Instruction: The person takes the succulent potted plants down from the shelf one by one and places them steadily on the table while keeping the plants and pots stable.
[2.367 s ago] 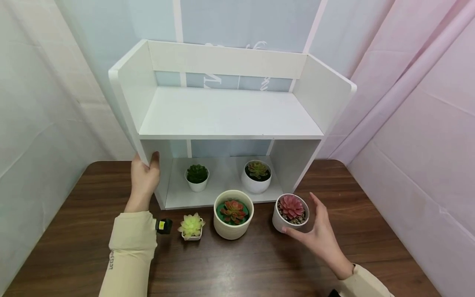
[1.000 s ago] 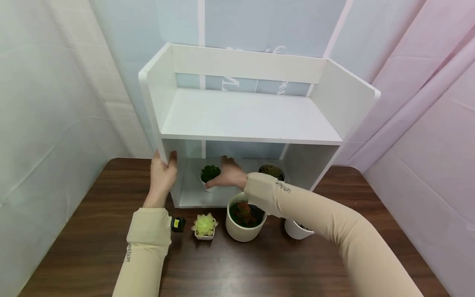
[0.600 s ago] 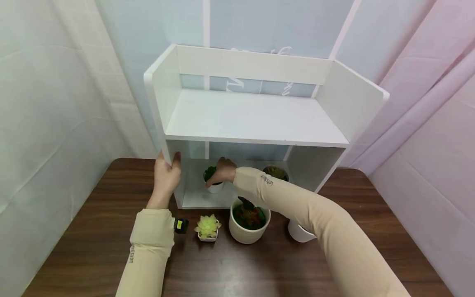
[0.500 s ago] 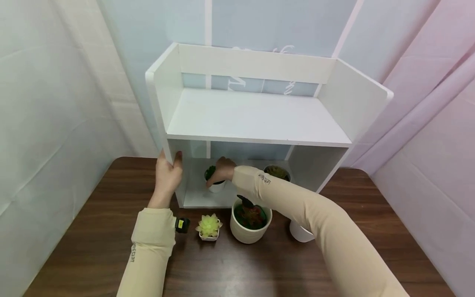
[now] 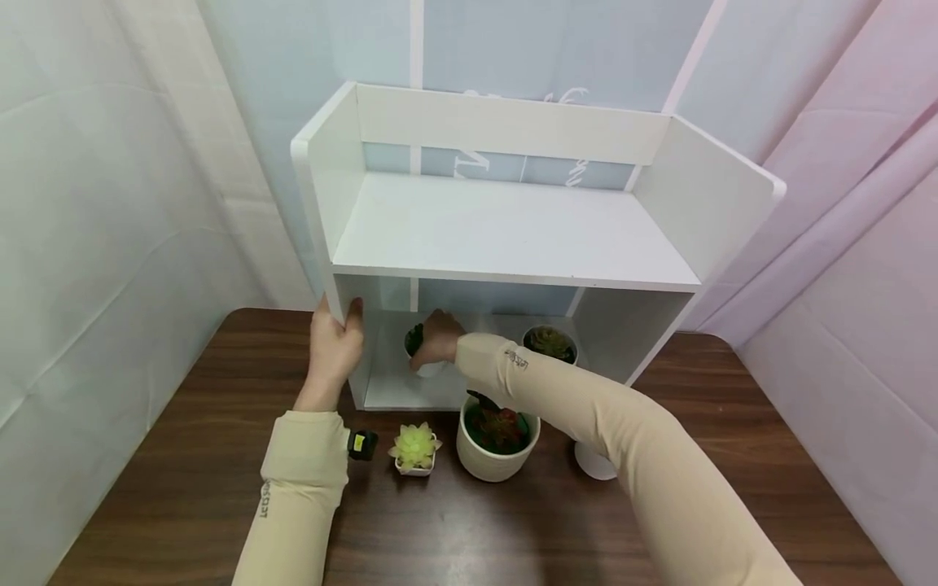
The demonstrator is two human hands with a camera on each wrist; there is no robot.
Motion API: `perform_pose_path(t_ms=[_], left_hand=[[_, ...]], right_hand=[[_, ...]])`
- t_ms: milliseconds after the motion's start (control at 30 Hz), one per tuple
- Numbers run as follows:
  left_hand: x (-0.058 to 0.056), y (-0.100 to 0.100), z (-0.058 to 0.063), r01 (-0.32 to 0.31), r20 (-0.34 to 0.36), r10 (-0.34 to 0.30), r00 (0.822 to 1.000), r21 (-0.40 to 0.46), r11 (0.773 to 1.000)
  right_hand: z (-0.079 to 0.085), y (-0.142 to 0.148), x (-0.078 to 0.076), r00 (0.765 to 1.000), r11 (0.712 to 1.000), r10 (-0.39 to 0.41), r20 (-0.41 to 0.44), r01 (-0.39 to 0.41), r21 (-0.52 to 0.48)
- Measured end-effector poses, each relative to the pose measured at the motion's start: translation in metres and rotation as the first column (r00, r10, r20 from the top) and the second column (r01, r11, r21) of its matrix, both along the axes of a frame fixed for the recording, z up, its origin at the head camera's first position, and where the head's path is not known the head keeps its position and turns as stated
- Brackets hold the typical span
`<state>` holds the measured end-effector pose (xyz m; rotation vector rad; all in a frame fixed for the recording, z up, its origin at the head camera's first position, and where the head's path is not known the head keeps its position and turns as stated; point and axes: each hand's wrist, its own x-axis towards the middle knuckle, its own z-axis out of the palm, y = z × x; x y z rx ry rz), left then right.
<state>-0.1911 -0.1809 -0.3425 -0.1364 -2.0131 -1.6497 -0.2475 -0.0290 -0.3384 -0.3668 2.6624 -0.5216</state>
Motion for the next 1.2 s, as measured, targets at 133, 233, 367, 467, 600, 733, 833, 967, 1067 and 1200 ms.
perform_pose_path(t_ms=[133,233,367,467,600,733,833,967,1067,1200], left_hand=[[0.000,-0.001,0.000,0.003,-0.003,-0.003,1.000,-0.003,1.000],[-0.001,-0.002,0.000,0.001,-0.003,-0.002,1.000,-0.010,1.000],[-0.001,-0.004,-0.001,-0.007,0.005,0.007,1.000,-0.014,1.000],[-0.001,-0.005,-0.001,-0.013,0.003,0.013,1.000,-0.014,1.000],[-0.002,-0.006,-0.001,-0.022,-0.002,0.022,1.000,-0.009,1.000],[-0.002,-0.007,-0.002,-0.028,0.003,0.028,1.000,-0.011,1.000],[-0.002,-0.007,-0.001,-0.030,0.006,0.030,1.000,-0.010,1.000],[-0.002,-0.008,-0.001,-0.030,0.009,0.030,1.000,-0.005,1.000],[-0.001,-0.008,-0.001,-0.030,0.008,0.030,1.000,-0.010,1.000],[0.001,-0.007,0.000,-0.026,0.005,0.026,1.000,-0.025,0.999]], right_hand=[[0.009,0.003,0.003,1.000,0.998,0.016,-0.024,-0.017,-0.054],[0.016,0.005,0.008,0.999,0.998,0.038,-0.031,-0.040,-0.056],[0.024,0.006,0.021,0.993,0.994,0.092,-0.073,-0.097,-0.056],[0.032,0.007,0.034,0.982,0.987,0.138,-0.128,-0.146,-0.060],[0.041,0.012,0.053,0.965,0.976,0.182,-0.191,-0.201,-0.084],[0.047,0.020,0.072,0.958,0.966,0.203,-0.203,-0.230,-0.120],[0.049,0.028,0.087,0.959,0.960,0.206,-0.195,-0.237,-0.150],[0.048,0.039,0.105,0.950,0.944,0.228,-0.213,-0.269,-0.190],[0.044,0.047,0.118,0.938,0.927,0.260,-0.229,-0.309,-0.212],[0.037,0.057,0.135,0.928,0.917,0.292,-0.233,-0.340,-0.208]])
